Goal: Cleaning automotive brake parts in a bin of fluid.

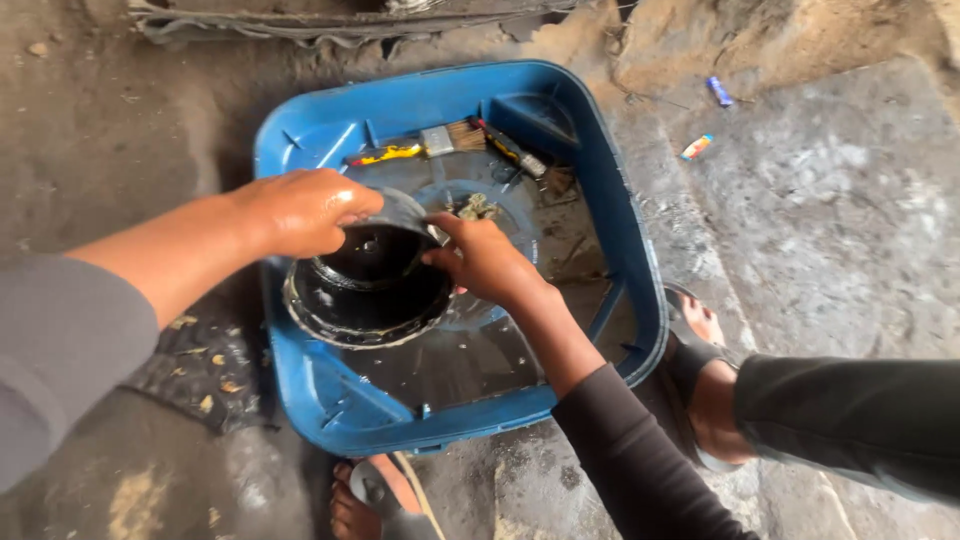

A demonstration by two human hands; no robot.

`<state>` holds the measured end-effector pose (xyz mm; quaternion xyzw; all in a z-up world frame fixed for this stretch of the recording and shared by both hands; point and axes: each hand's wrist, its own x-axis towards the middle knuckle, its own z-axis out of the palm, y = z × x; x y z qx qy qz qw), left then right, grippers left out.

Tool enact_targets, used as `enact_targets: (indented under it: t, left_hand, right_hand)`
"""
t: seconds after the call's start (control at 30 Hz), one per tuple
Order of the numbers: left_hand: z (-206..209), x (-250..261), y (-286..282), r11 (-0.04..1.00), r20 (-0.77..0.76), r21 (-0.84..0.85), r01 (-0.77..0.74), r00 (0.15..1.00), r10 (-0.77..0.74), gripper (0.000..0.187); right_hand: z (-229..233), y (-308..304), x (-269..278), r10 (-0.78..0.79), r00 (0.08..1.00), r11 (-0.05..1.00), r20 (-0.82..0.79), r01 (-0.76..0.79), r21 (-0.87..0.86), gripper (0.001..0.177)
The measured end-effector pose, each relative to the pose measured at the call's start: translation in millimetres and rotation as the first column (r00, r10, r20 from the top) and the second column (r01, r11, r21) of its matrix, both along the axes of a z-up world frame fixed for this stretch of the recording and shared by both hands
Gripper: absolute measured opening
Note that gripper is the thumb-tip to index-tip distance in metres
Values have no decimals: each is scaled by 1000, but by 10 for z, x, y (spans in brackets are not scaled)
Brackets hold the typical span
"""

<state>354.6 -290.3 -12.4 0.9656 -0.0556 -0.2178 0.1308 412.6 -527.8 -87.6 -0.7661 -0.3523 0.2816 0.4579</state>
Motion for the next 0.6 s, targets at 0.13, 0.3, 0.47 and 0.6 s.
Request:
enact_targets:
  t: [0.13, 0.3, 0.47, 0.6]
  left_hand:
    - [107, -109, 318, 988, -12, -37, -151, 988, 151, 18]
    - [-332, -770, 1424, 939, -40, -106, -327, 945, 325, 31]
    - [-1170, -2571, 2277, 521, 35, 474, -710, 607, 794, 71]
    - [-1492, -3389, 2188, 115, -252, 222, -968, 57, 966, 69]
  right_hand:
    - [-41, 170, 20, -29, 985, 999, 170, 34, -26, 46]
    - [-74, 143, 85, -42, 989, 999, 139, 45, -20, 39]
    - [-157, 26, 70, -100, 995, 992, 28, 98, 84, 41]
    - [-188, -3, 53, -107, 993, 993, 56, 104, 59, 42]
